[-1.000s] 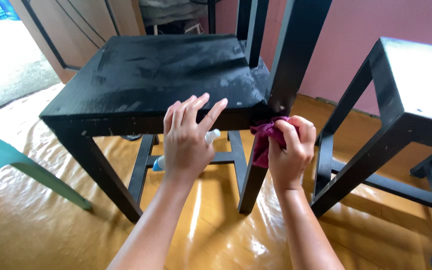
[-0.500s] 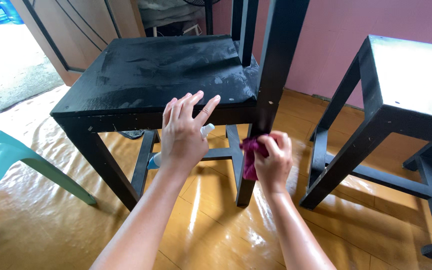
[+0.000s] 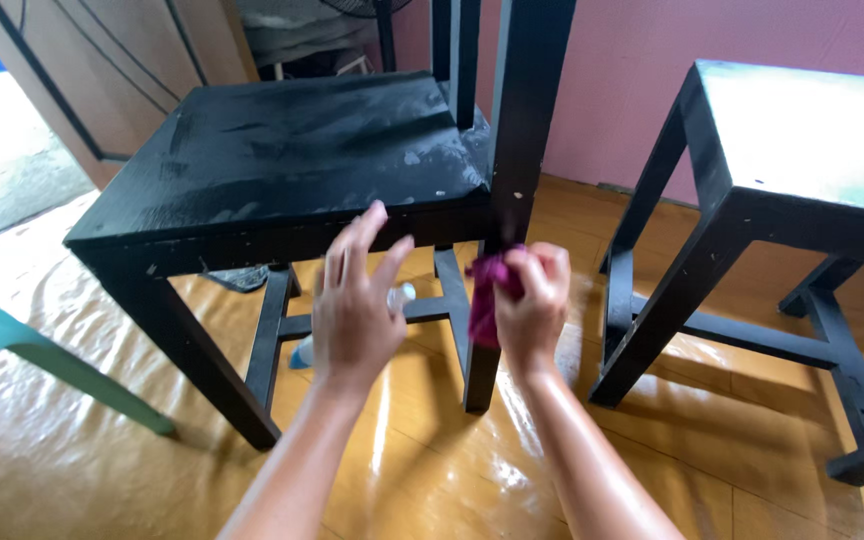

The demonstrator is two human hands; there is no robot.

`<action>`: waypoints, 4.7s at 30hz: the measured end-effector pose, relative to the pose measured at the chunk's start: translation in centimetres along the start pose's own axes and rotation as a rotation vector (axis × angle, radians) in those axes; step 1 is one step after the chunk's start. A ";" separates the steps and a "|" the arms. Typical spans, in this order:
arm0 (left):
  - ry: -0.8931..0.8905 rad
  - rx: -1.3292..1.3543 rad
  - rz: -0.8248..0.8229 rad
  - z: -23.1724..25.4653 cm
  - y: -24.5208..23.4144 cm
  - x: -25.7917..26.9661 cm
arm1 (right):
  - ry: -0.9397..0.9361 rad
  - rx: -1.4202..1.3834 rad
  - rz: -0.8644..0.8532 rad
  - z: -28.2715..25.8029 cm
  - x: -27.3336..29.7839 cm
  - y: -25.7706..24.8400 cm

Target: The person cleans a black wooden chair using a pink cloth and a spray bottle. They wipe the seat, backrest, and legs of the chair, spraying liquid onto the cloth as needed to remove dust and grime.

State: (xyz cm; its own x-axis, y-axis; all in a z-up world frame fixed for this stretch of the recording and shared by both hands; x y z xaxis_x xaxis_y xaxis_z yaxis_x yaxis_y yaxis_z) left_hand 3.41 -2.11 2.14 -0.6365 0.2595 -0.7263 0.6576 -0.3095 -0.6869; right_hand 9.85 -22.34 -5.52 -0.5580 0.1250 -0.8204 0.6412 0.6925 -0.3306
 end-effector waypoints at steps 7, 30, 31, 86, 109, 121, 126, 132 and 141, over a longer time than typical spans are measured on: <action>-0.256 0.491 -0.167 -1.4 8.9 1.5 | -0.161 0.138 0.139 -2.9 -0.2 -0.5; -0.779 1.188 -0.368 -5.6 16.2 4.8 | -0.085 0.532 -0.296 -5.5 2.2 4.7; -0.789 1.217 -0.348 -5.7 16.6 4.9 | -0.050 0.546 -0.303 -5.6 1.7 5.0; -0.479 1.044 -0.241 -2.3 16.5 1.2 | 0.266 -0.828 -0.129 3.7 -1.4 1.4; -0.300 1.007 -0.426 -1.3 18.4 1.6 | 0.415 -0.471 -0.073 7.0 6.2 6.2; -0.471 1.312 -0.452 -2.0 24.3 7.5 | 0.525 -0.202 -0.117 12.3 14.1 9.7; -0.418 1.570 -0.352 -2.6 26.6 8.2 | 0.459 -0.350 -0.012 8.2 7.6 6.9; -0.698 1.331 -0.398 -6.0 27.5 10.0 | 0.610 -0.309 -0.073 9.9 10.8 8.5; -1.071 1.825 -0.592 -4.2 30.9 14.0 | 0.676 -0.447 -0.038 15.1 18.3 12.3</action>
State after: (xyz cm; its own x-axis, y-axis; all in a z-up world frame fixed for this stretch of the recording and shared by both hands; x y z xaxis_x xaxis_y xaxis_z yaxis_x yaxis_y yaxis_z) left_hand 16.53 -4.19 -29.43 -0.9054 0.3614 0.2230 -0.2229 -0.8515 0.4747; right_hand 15.55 -22.26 -31.63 -0.8644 0.3991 -0.3057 0.4243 0.9053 -0.0180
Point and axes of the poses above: each hand's wrist, its own x-axis away from the middle knuckle, its own y-axis out of the palm, z = x × y, the point moved 10 cm from there along -x, towards the middle knuckle, and after that the axes turned 12 degrees about -z, right-handed, at the moved point
